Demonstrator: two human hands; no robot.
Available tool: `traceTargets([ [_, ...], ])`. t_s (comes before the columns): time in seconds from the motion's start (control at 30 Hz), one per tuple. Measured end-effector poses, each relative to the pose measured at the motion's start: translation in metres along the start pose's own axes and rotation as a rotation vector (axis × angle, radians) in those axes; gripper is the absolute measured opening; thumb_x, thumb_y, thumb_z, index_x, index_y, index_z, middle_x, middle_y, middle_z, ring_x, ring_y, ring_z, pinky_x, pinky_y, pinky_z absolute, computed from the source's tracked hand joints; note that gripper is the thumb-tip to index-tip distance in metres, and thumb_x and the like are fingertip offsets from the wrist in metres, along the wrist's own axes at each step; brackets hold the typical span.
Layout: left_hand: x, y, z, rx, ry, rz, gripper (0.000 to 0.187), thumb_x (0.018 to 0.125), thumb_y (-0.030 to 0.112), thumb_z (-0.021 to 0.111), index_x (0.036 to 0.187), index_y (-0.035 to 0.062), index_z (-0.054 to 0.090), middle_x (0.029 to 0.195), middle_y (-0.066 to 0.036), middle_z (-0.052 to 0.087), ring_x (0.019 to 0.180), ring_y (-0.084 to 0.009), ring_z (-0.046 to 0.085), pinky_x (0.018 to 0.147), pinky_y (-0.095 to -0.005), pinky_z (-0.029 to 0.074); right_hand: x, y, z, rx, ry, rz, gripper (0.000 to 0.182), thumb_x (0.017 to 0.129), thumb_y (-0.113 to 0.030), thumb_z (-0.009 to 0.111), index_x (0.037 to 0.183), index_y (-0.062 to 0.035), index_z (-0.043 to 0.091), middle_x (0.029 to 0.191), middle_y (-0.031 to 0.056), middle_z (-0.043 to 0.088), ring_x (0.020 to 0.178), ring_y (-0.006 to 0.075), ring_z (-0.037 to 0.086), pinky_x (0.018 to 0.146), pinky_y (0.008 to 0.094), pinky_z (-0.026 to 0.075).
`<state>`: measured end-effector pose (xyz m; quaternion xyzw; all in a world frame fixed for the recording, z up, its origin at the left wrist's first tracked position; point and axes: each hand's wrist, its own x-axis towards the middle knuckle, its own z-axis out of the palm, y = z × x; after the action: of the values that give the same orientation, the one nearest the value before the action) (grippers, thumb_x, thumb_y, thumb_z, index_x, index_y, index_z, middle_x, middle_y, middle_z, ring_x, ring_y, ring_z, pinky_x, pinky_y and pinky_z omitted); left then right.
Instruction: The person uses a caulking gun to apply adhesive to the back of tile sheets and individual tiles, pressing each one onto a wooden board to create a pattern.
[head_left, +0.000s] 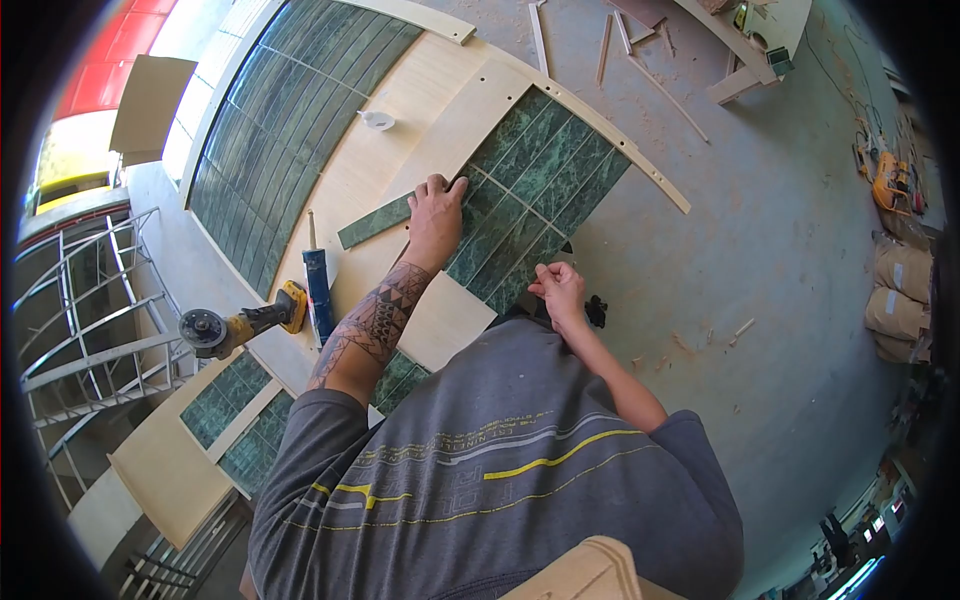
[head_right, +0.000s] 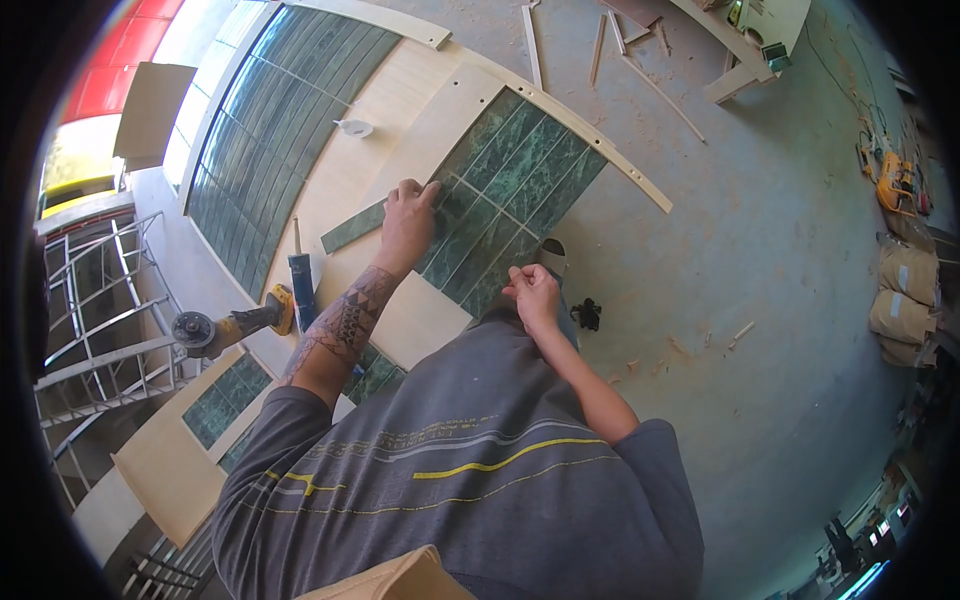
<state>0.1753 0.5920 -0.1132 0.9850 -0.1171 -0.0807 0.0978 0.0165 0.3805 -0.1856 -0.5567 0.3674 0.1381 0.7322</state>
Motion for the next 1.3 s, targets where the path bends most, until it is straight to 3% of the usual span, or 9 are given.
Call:
traceTargets([
  [0.17,0.000,-0.002,0.002,0.004,0.026,-0.007,0.048,0.088,0.005,0.066,0.134,0.0180,0.064,0.122,-0.016,0.057,0.116,-0.0389,0.058,0.096,-0.0527,0.050,0.003,0.002,-0.002,-0.010,-0.009,-0.012,0.021,0.101,-0.016,0.072,0.096,0.0026,0.063,0.082,0.0071,0.068,0.066,0.0140,0.069,0.059,0.0263,0.057],
  [0.57,-0.009,-0.012,0.007,-0.005,0.058,0.048,0.043,0.095,0.008,0.061,0.137,0.0165,0.061,0.127,-0.016,0.054,0.117,-0.0363,0.057,0.099,-0.0522,0.047,0.007,0.006,-0.004,-0.024,-0.034,0.005,0.022,0.102,-0.018,0.072,0.097,0.0016,0.063,0.082,0.0076,0.068,0.066,0.0149,0.069,0.060,0.0268,0.056],
  [0.67,-0.025,-0.019,0.000,-0.315,0.142,0.075,0.037,0.094,0.011,0.065,0.131,0.0117,0.063,0.124,-0.018,0.056,0.115,-0.0361,0.060,0.098,-0.0486,0.049,0.008,0.002,-0.005,-0.037,-0.039,0.034,0.022,0.102,-0.018,0.071,0.100,0.0017,0.062,0.082,0.0078,0.068,0.066,0.0145,0.069,0.061,0.0273,0.057],
  [0.77,-0.070,-0.018,-0.010,-0.317,0.187,-0.133,0.031,0.093,0.016,0.073,0.121,0.0046,0.068,0.111,-0.017,0.067,0.106,-0.0371,0.067,0.092,-0.0424,0.055,0.006,-0.003,-0.006,-0.012,-0.056,0.073,0.025,0.101,-0.020,0.073,0.103,0.0017,0.060,0.083,0.0074,0.067,0.067,0.0146,0.069,0.061,0.0279,0.058],
  [0.83,-0.098,-0.029,0.005,-0.573,0.125,-0.535,0.030,0.095,0.025,0.075,0.111,-0.0005,0.070,0.095,-0.016,0.073,0.086,-0.0313,0.074,0.081,-0.0410,0.059,0.008,-0.002,-0.004,0.025,-0.023,0.092,0.029,0.100,-0.021,0.075,0.105,0.0016,0.058,0.084,0.0074,0.067,0.068,0.0150,0.069,0.062,0.0296,0.059],
  [0.87,-0.110,-0.039,0.023,-0.575,0.131,-0.539,0.030,0.095,0.025,0.075,0.111,-0.0005,0.070,0.095,-0.016,0.073,0.086,-0.0313,0.074,0.081,-0.0410,0.059,0.009,0.000,-0.003,0.020,-0.028,0.090,0.029,0.100,-0.021,0.075,0.105,0.0016,0.058,0.084,0.0074,0.067,0.068,0.0150,0.069,0.062,0.0296,0.059],
  [0.93,-0.123,-0.053,0.051,-0.666,0.157,-0.837,0.037,0.095,0.036,0.076,0.097,-0.0008,0.071,0.083,-0.015,0.074,0.077,-0.0277,0.072,0.075,-0.0398,0.057,0.011,0.002,-0.001,0.049,0.007,0.018,0.032,0.097,-0.022,0.078,0.105,0.0014,0.057,0.083,0.0075,0.065,0.068,0.0154,0.068,0.062,0.0322,0.061],
  [1.07,-0.112,-0.054,0.062,-0.762,0.189,-0.906,0.041,0.093,0.040,0.077,0.093,-0.0016,0.073,0.083,-0.016,0.075,0.079,-0.0271,0.073,0.077,-0.0390,0.057,0.011,0.002,0.002,0.067,0.011,0.002,0.032,0.096,-0.019,0.079,0.105,0.0015,0.056,0.083,0.0083,0.065,0.068,0.0158,0.068,0.063,0.0337,0.062],
  [1.3,-0.100,-0.049,0.048,-0.832,0.164,-0.971,0.036,0.090,0.035,0.081,0.087,0.0004,0.075,0.072,-0.010,0.075,0.064,-0.0166,0.071,0.067,-0.0322,0.056,0.008,-0.005,0.004,0.018,0.043,0.000,0.030,0.096,-0.016,0.079,0.103,0.0021,0.056,0.082,0.0094,0.066,0.064,0.0162,0.067,0.060,0.0326,0.062],
])
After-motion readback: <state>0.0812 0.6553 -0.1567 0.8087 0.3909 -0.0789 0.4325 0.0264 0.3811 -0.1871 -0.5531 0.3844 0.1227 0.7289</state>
